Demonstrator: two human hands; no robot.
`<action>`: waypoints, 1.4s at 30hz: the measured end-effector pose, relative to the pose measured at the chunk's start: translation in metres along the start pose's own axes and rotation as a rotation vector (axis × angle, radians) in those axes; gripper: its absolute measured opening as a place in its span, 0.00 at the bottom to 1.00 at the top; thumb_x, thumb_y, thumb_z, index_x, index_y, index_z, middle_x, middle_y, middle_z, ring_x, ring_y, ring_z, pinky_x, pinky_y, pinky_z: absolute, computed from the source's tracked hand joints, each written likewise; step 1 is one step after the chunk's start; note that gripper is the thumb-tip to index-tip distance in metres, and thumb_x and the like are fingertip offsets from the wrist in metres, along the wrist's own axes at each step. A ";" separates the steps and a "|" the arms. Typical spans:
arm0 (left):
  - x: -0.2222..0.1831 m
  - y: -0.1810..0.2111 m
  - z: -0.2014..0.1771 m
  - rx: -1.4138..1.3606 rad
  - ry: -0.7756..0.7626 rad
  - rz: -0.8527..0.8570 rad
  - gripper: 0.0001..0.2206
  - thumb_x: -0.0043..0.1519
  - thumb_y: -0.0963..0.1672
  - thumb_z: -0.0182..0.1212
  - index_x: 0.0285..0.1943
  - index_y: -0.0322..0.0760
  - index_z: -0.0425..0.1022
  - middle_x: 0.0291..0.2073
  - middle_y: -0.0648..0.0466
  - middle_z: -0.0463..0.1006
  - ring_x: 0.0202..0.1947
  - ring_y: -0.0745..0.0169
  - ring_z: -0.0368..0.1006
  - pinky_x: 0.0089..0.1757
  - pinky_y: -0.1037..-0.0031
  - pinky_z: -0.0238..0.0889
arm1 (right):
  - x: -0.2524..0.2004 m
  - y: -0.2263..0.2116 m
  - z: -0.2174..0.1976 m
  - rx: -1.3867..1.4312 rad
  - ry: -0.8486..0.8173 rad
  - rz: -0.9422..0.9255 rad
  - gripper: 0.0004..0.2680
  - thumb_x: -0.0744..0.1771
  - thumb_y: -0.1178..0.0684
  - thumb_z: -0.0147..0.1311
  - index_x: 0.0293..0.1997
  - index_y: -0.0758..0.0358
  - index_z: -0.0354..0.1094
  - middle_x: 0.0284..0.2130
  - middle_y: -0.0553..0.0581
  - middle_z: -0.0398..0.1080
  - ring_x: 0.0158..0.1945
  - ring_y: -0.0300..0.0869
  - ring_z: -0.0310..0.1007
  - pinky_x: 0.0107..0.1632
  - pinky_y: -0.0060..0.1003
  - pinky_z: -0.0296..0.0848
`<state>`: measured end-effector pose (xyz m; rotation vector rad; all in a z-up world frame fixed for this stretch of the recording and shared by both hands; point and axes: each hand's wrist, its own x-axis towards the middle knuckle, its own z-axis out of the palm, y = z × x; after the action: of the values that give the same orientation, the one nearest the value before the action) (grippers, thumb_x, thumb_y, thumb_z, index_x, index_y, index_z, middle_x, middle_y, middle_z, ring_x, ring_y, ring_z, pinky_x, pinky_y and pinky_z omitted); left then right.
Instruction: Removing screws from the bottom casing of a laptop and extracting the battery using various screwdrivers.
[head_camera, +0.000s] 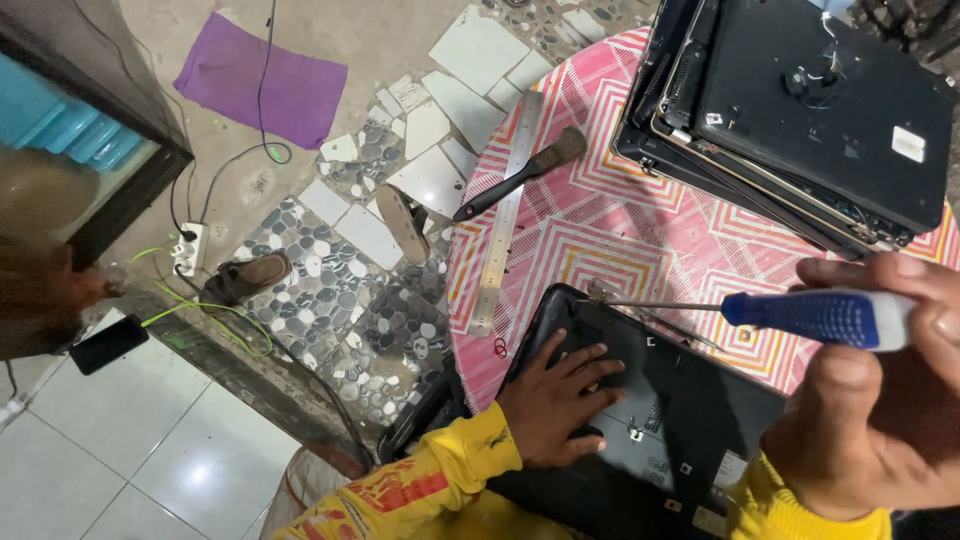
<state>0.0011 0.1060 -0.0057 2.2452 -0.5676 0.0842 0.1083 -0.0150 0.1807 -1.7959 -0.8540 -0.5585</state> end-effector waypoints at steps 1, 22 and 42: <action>0.000 0.000 0.000 0.001 0.003 -0.004 0.26 0.60 0.54 0.49 0.65 0.42 0.67 0.70 0.49 0.62 0.75 0.45 0.49 0.68 0.39 0.28 | -0.001 0.011 -0.004 0.004 -0.003 -0.001 0.11 0.76 0.54 0.43 0.65 0.63 0.51 0.61 0.80 0.55 0.52 0.71 0.70 0.59 0.58 0.76; 0.056 0.011 -0.096 -0.145 0.860 -0.025 0.08 0.62 0.43 0.63 0.46 0.34 0.73 0.41 0.48 0.76 0.43 0.49 0.74 0.46 0.63 0.67 | 0.042 0.016 0.006 0.159 0.031 -0.111 0.12 0.69 0.63 0.60 0.50 0.68 0.56 0.48 0.66 0.56 0.42 0.51 0.67 0.57 0.47 0.82; 0.101 0.023 -0.135 -0.295 0.548 0.216 0.06 0.65 0.40 0.61 0.46 0.31 0.73 0.39 0.48 0.80 0.39 0.52 0.78 0.46 0.66 0.71 | 0.055 0.019 0.007 -0.032 0.027 -0.260 0.16 0.66 0.64 0.75 0.48 0.71 0.64 0.40 0.69 0.64 0.42 0.53 0.65 0.45 0.44 0.70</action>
<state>0.0984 0.1530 0.1256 1.7624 -0.4791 0.6595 0.1577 0.0030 0.2055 -1.7132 -1.0727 -0.7655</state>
